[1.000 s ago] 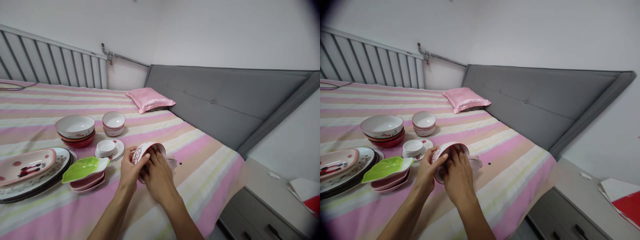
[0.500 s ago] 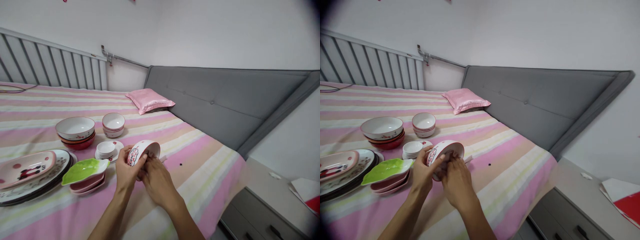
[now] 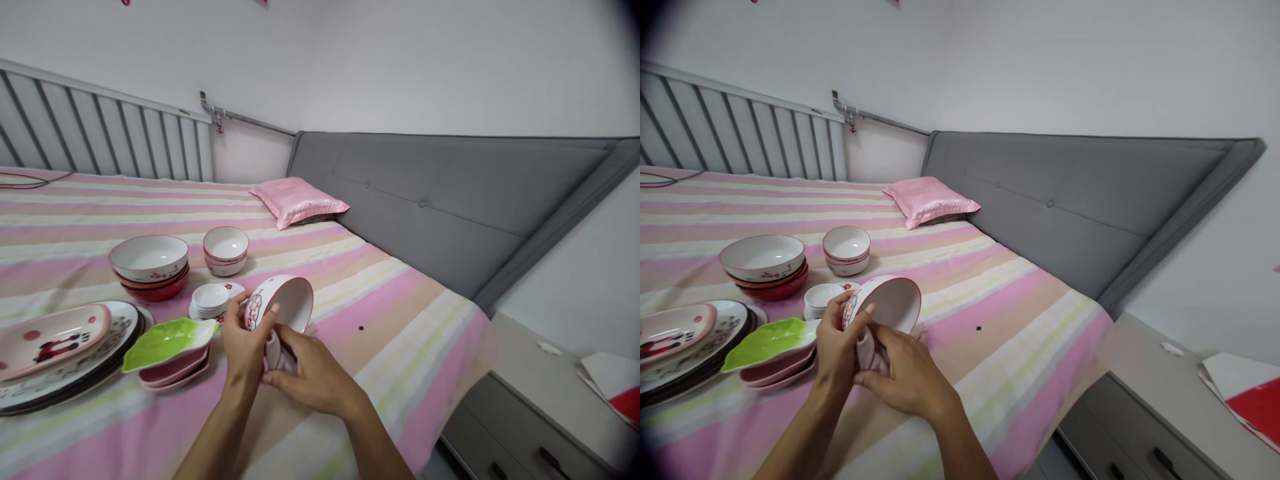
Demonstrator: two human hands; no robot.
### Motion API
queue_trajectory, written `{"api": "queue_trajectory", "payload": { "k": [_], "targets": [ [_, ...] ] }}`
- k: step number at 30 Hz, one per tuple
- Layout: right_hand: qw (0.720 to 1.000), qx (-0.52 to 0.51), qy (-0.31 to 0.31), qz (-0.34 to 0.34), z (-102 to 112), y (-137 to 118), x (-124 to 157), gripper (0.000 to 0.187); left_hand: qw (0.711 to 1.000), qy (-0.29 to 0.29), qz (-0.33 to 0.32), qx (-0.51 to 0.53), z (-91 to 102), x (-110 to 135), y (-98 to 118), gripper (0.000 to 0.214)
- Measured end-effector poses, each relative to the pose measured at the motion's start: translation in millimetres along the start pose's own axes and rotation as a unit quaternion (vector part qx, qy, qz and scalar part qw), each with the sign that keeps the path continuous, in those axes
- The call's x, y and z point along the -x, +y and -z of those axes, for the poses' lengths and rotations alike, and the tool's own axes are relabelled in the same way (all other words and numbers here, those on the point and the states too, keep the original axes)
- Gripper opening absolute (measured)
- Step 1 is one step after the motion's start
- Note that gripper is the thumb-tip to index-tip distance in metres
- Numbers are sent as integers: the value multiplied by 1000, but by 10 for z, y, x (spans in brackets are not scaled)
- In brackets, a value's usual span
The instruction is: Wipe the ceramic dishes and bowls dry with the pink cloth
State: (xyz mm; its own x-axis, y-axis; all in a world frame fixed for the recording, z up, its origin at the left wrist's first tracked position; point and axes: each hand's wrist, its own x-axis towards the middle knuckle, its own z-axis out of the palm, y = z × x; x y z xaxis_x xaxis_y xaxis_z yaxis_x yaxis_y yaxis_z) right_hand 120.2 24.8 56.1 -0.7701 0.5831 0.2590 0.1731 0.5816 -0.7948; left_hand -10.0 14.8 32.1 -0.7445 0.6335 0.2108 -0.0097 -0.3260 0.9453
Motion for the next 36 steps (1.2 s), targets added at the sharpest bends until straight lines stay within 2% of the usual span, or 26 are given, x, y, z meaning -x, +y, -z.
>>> {"api": "queue_trajectory", "payload": {
  "k": [3,5,8,11,13,14,16,20,23,26,29,32,34,36],
  "targets": [
    [1000,6,10,-7,-11,21,-7,30,1000,8,9,18,-14,6,-2,54],
    [1000,-5,6,-14,17,39,0,27,999,15,11,27,-17,-1,-24,53],
    [998,-52,-27,-26,125,75,41,31,999,25,9,26,-5,-28,-71,53],
    [990,-95,-82,-58,268,153,111,25,999,37,4,10,13,-60,-108,56],
    [984,-125,-87,-87,354,243,158,22,999,40,4,1,19,-75,-125,58],
    [982,-142,-63,-105,392,298,178,23,999,39,2,-4,19,-79,-133,58],
    [975,-165,36,-147,461,416,204,27,999,30,-11,-27,14,-76,-150,58],
    [930,-159,247,-219,571,557,204,35,989,6,-77,-128,-16,-23,-183,53],
    [895,-190,346,-207,575,495,164,39,967,-11,-119,-224,-68,60,-195,52],
    [888,-208,384,-146,447,335,98,40,940,-26,-170,-296,-132,156,-201,54],
    [917,-125,362,-108,218,161,33,41,916,-35,-233,-324,-169,227,-200,54],
    [957,-12,281,-64,-3,21,-2,42,907,-47,-241,-343,-153,249,-188,48],
    [969,41,241,-44,-102,-32,-12,41,906,-46,-228,-353,-122,238,-183,45],
    [968,57,241,-35,-160,-45,-22,37,904,-34,-233,-357,-91,218,-185,48]
  ]
}}
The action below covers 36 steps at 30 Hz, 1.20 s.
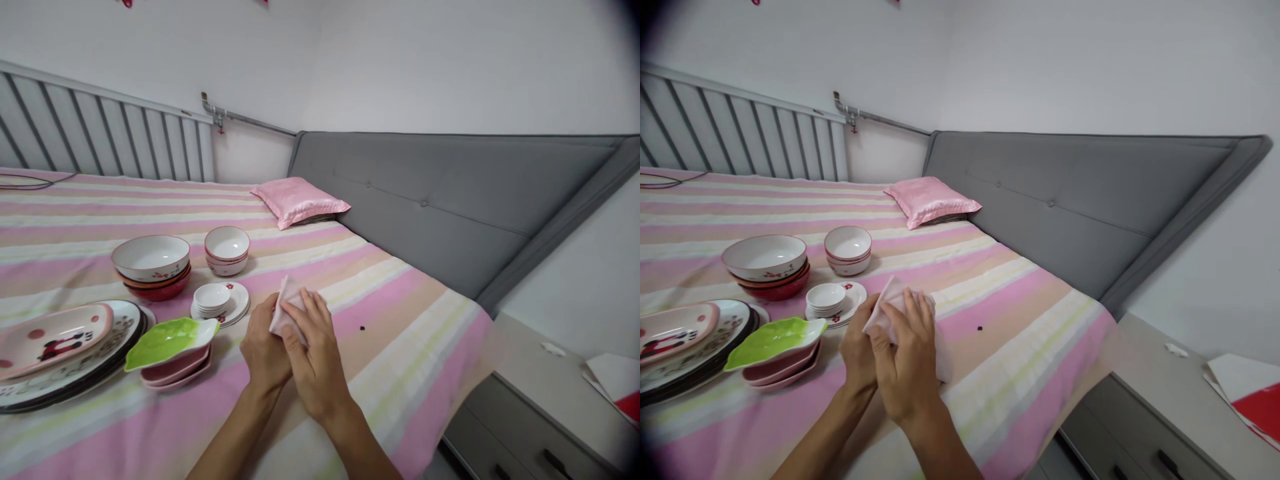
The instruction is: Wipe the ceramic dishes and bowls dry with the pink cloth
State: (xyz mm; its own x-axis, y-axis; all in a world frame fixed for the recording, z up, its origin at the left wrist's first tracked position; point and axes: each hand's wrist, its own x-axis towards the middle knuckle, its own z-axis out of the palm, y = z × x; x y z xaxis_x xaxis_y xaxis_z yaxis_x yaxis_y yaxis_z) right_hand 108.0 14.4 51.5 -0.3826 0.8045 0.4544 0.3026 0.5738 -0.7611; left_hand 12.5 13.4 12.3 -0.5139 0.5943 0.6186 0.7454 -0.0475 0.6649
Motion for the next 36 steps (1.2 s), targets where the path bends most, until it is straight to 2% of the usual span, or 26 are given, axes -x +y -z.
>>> {"api": "queue_trajectory", "payload": {
  "k": [3,6,8,12,17,21,24,26,29,36],
  "targets": [
    [998,-15,60,-13,-58,29,-3,33,999,26,-46,3,3,-12,-33,50],
    [992,-6,120,-40,-106,75,-15,27,993,26,-112,23,-16,-7,-32,44],
    [989,14,138,-52,-120,102,-21,34,986,13,-160,34,-30,6,-16,46],
    [985,53,146,-70,-82,158,-40,42,969,2,-244,48,-56,36,10,57],
    [984,53,158,-64,11,236,-92,36,956,-14,-287,65,-84,51,-14,70],
    [984,11,150,-97,105,327,-151,34,947,-48,-310,76,-86,47,-45,78],
    [978,-75,118,-152,202,418,-205,33,940,-75,-322,87,-74,42,-43,80],
    [962,-165,92,-199,270,482,-238,33,935,-94,-326,101,-60,37,-30,79],
    [918,-296,44,-261,358,577,-269,34,926,-132,-328,132,-28,28,2,79],
    [785,-508,-66,-349,424,749,-275,27,912,-205,-307,181,93,-20,85,81]
  ]
}}
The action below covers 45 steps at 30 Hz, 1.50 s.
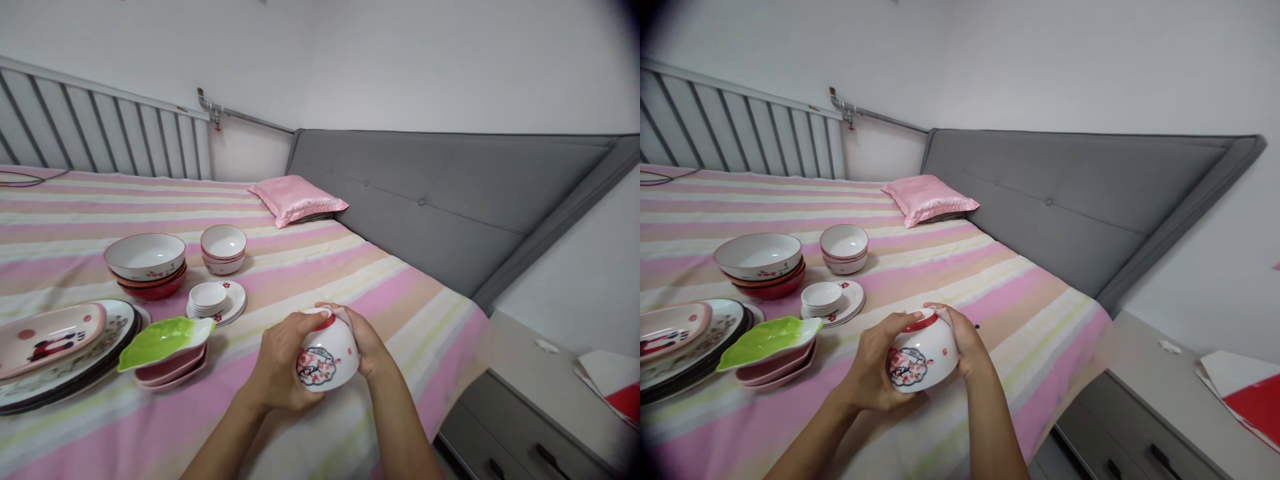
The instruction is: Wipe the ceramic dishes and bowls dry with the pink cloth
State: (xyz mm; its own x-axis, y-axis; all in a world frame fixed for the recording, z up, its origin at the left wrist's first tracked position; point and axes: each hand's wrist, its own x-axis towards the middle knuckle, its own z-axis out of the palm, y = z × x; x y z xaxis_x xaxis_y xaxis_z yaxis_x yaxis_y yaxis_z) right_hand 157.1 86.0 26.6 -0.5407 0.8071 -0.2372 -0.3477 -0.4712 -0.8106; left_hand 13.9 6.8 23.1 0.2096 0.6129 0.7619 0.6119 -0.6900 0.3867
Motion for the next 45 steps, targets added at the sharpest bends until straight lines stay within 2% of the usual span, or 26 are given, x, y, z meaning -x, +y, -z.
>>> {"api": "queue_trajectory", "payload": {
  "k": [3,6,9,13,20,24,26,29,33,38,41,43,45],
  "targets": [
    [999,-4,-40,-24,-9,-6,11,26,1000,1,7,14,41,-12,33,82],
    [996,29,-76,-43,-37,-17,43,33,999,24,21,21,69,1,48,86],
    [991,70,-104,-37,-51,5,47,39,997,40,38,57,86,38,19,89],
    [989,109,-103,-2,-62,90,-4,43,989,64,67,116,96,77,-82,83],
    [988,100,-121,11,-102,246,-67,64,959,188,104,184,65,20,-159,56],
    [987,138,-76,35,-97,323,-94,58,956,211,112,170,58,11,-149,49],
    [991,116,-65,31,-101,338,-106,54,956,213,115,165,48,25,-166,49],
    [996,11,-90,-6,-124,337,-124,46,957,209,120,159,30,44,-218,49],
    [981,-144,-115,-57,-132,342,-154,39,958,155,158,185,56,35,-296,49],
    [975,-217,-32,-28,-70,337,-189,34,953,68,228,189,131,5,-328,46],
    [975,-219,24,2,-21,314,-215,27,921,62,310,228,97,-32,-239,47],
    [972,-222,65,29,13,296,-230,23,879,80,385,269,44,-72,-140,49],
    [968,-222,96,60,42,270,-230,20,821,92,458,327,-10,-108,-46,58]
  ]
}}
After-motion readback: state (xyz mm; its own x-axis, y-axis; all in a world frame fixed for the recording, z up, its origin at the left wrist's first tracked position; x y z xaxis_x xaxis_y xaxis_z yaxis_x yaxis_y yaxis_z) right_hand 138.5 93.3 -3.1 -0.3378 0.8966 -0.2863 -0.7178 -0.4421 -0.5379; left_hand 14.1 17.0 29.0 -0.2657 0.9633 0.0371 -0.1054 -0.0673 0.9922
